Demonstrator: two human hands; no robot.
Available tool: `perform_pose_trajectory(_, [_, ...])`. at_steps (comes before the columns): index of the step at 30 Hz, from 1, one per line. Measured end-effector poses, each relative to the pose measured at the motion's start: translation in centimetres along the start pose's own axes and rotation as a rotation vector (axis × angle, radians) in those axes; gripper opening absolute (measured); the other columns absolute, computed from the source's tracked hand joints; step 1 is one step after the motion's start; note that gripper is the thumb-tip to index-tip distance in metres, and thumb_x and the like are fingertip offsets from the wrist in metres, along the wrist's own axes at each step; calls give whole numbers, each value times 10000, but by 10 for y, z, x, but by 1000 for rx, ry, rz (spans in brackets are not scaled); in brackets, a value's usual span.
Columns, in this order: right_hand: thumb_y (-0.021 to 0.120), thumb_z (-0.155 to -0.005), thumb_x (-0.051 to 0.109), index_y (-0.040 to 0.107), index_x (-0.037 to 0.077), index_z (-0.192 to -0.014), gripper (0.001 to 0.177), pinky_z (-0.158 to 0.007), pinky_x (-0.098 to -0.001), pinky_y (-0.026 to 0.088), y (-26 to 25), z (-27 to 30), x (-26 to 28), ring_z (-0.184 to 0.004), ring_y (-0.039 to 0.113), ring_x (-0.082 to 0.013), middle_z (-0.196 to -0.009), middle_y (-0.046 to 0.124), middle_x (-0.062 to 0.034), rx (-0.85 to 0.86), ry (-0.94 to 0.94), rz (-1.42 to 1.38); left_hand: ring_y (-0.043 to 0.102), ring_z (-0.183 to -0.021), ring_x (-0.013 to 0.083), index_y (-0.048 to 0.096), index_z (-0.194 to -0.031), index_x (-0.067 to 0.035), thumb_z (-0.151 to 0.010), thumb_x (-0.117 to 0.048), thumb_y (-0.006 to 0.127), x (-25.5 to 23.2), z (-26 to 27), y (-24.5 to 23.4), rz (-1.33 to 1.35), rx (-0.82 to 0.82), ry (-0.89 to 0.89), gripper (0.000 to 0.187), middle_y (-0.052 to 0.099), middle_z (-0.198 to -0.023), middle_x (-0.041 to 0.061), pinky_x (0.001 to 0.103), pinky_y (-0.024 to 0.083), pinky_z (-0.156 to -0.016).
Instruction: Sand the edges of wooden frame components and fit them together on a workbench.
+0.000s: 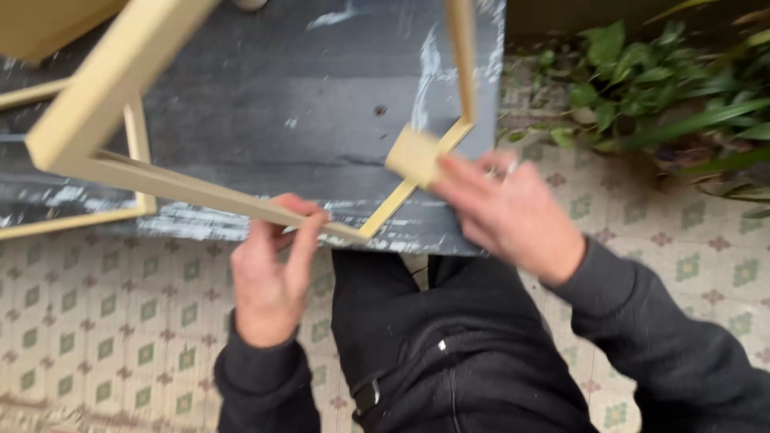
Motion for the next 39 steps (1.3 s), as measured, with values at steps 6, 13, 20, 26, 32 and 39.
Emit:
perform_pose_trajectory(6, [729,-792,67,640,161,-1403,625,-902,-438,555,-12,-8,-18,-902,671,-314,-1353,663,-67,-18,38,48,674,-934,132,565,-1152,12,-1072,-71,600,18,-17,-12,165,53,-94,120,707,-987,94,276,556,-836])
perform_pose_trajectory(13, [749,-890,90,644,173,-1372,500,-929,-409,538,5,11,-37,-1082,648,-289,-1458,616,-89,-12,13,-89,684,-954,140,532,-1166,2,-1078,-58,566,33,-29,-14,330,72,-108,112,681,-999,72,281,584,-872])
perform_pose_trajectory(20, [800,-760,105,635,120,-1371,633,-947,-452,480,-7,6,-31,-1163,580,-348,-1459,616,-78,18,9,-14,697,-957,145,529,-1168,-8,-1076,-66,576,39,-38,-12,341,52,-89,118,679,-1010,77,290,600,-863])
perform_pose_trajectory(26, [788,-739,98,645,143,-1388,667,-983,-436,511,-6,12,-32,-1078,596,-292,-1409,629,-55,16,-45,-97,698,-948,144,530,-1170,-6,-1084,-72,572,44,-40,-4,392,83,-98,117,676,-995,79,286,608,-861])
perform_pose_trajectory(32, [785,-817,127,637,112,-1380,583,-902,-444,510,7,10,-29,-1067,623,-358,-1379,681,-149,-37,-9,-18,691,-954,138,523,-1174,-2,-1083,-81,575,38,-34,-7,407,93,-96,131,663,-1001,70,289,603,-867])
perform_pose_trajectory(39, [733,-877,84,662,143,-1409,540,-1038,-467,515,-11,-11,-34,-908,669,-272,-1367,694,-111,-31,45,-18,682,-939,140,535,-1148,1,-1091,-82,578,36,-29,-9,349,80,-83,109,666,-995,75,289,587,-855])
Point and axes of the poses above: each hand's wrist, its own z-axis away from the middle knuckle, its own y-axis out of the palm, x = y × z, the point moved 1 cm from there along -z, towards the middle knuckle
